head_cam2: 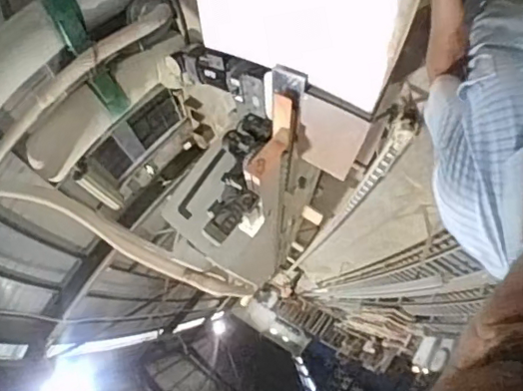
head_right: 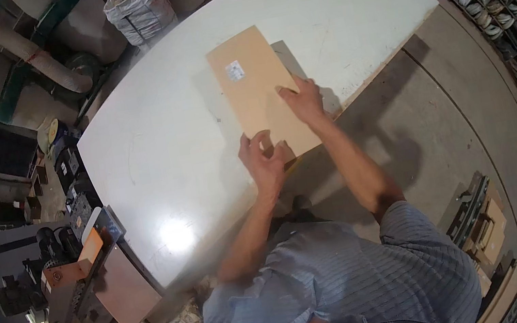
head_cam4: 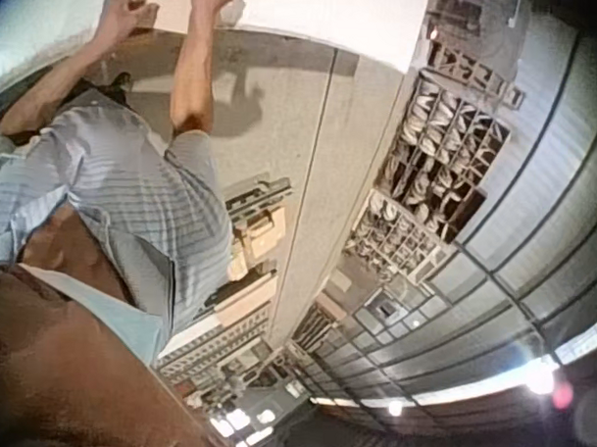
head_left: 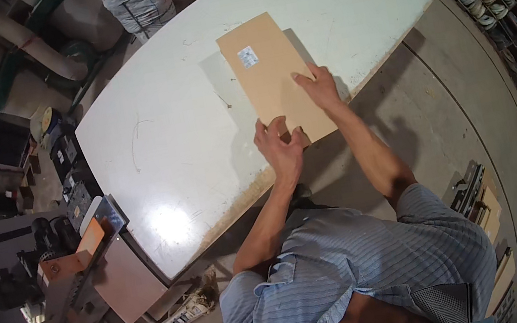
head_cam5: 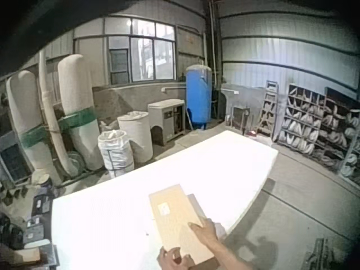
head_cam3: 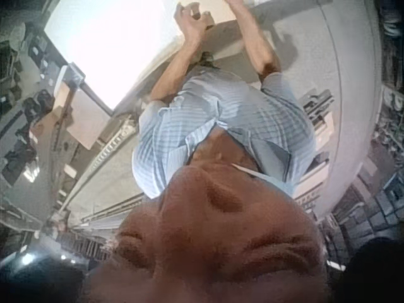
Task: Feeding wood panels into a processing machine and stacking them.
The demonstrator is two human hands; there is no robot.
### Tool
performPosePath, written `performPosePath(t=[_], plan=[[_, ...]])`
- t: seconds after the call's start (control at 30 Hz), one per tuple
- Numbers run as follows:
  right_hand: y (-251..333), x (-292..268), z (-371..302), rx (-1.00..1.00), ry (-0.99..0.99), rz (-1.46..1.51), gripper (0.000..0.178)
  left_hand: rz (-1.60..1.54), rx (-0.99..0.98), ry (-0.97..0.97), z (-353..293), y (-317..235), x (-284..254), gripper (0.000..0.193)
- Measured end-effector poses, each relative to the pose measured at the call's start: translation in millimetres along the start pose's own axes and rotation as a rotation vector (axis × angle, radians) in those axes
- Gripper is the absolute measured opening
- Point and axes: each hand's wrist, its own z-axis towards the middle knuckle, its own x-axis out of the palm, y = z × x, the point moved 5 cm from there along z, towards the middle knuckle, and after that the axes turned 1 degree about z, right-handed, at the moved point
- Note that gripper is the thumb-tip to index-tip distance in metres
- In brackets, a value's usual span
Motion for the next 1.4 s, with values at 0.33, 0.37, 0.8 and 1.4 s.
performPosePath(t=[0.33,0.37,0.8,1.4], plan=[[-71,-7,40,-0.151,-0.151,-0.295,0.059,0.114,0.048,0.057,-2,8,46,0.069],[-73,-7,41,-0.149,-0.145,-0.294,0.059,0.116,0.043,0.056,-3,9,46,0.069],[-63,-8,63,0.02,0.048,0.025,0.044,-0.175,-0.127,0.165,2,24,39,0.068],[-52,-8,71,0.105,0.111,0.201,0.043,-0.549,-0.306,0.162,165,69,63,0.056]])
